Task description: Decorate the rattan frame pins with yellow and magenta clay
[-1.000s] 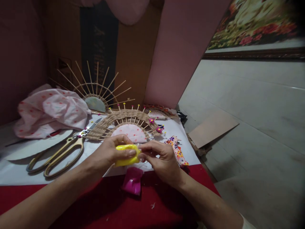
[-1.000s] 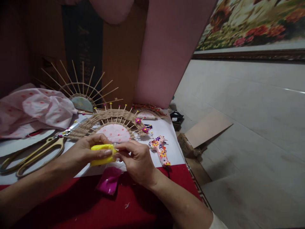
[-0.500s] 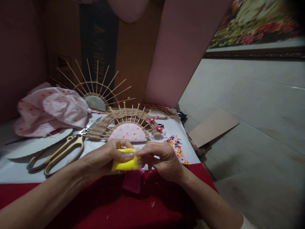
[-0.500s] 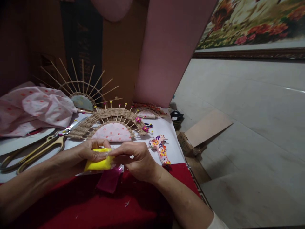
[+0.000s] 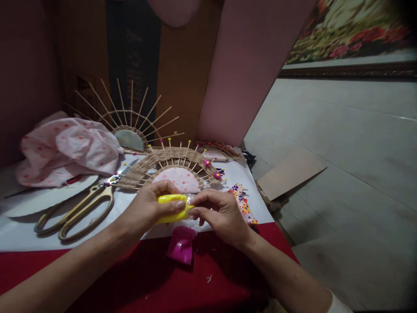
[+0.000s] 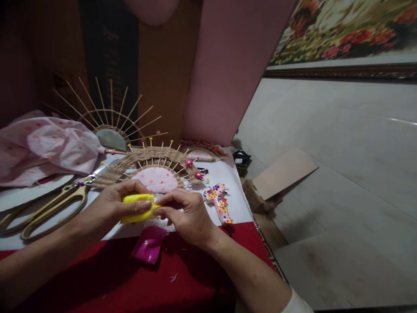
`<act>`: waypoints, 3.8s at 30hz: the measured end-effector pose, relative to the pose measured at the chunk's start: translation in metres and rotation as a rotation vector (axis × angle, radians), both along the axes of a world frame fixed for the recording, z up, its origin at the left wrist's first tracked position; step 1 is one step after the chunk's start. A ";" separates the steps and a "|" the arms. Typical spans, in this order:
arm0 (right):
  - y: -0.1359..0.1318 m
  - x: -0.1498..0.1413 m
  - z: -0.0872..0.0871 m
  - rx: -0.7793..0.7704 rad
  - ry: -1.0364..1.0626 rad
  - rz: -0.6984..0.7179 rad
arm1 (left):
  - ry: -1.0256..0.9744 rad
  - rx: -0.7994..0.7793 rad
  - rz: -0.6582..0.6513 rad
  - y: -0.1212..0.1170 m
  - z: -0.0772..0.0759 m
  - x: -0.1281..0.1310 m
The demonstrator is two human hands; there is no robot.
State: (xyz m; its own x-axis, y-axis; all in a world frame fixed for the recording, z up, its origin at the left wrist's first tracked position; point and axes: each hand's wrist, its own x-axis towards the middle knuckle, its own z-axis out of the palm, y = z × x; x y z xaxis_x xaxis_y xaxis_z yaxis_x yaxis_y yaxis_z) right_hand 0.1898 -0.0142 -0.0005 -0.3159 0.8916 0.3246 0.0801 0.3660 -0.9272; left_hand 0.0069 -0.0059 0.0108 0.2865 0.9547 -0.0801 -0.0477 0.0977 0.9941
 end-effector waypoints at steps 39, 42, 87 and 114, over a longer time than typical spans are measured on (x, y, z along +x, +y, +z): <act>-0.004 0.003 0.010 0.511 -0.336 0.034 | -0.183 -0.349 -0.126 0.000 -0.004 0.000; -0.005 0.002 0.008 0.447 -0.323 -0.041 | -0.189 -0.321 -0.068 0.002 -0.003 0.003; -0.001 0.002 0.009 0.483 -0.335 -0.085 | -0.188 -0.156 0.029 0.001 -0.001 0.001; 0.002 0.001 0.005 0.058 0.038 -0.163 | -0.318 -0.100 0.122 0.003 0.005 0.001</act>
State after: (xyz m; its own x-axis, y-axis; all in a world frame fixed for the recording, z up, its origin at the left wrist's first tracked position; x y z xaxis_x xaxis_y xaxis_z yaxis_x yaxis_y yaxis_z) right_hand 0.1903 -0.0125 0.0043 -0.1554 0.9091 0.3865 0.1075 0.4045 -0.9082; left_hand 0.0077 -0.0029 0.0160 0.1966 0.9754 -0.0998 -0.3703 0.1682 0.9136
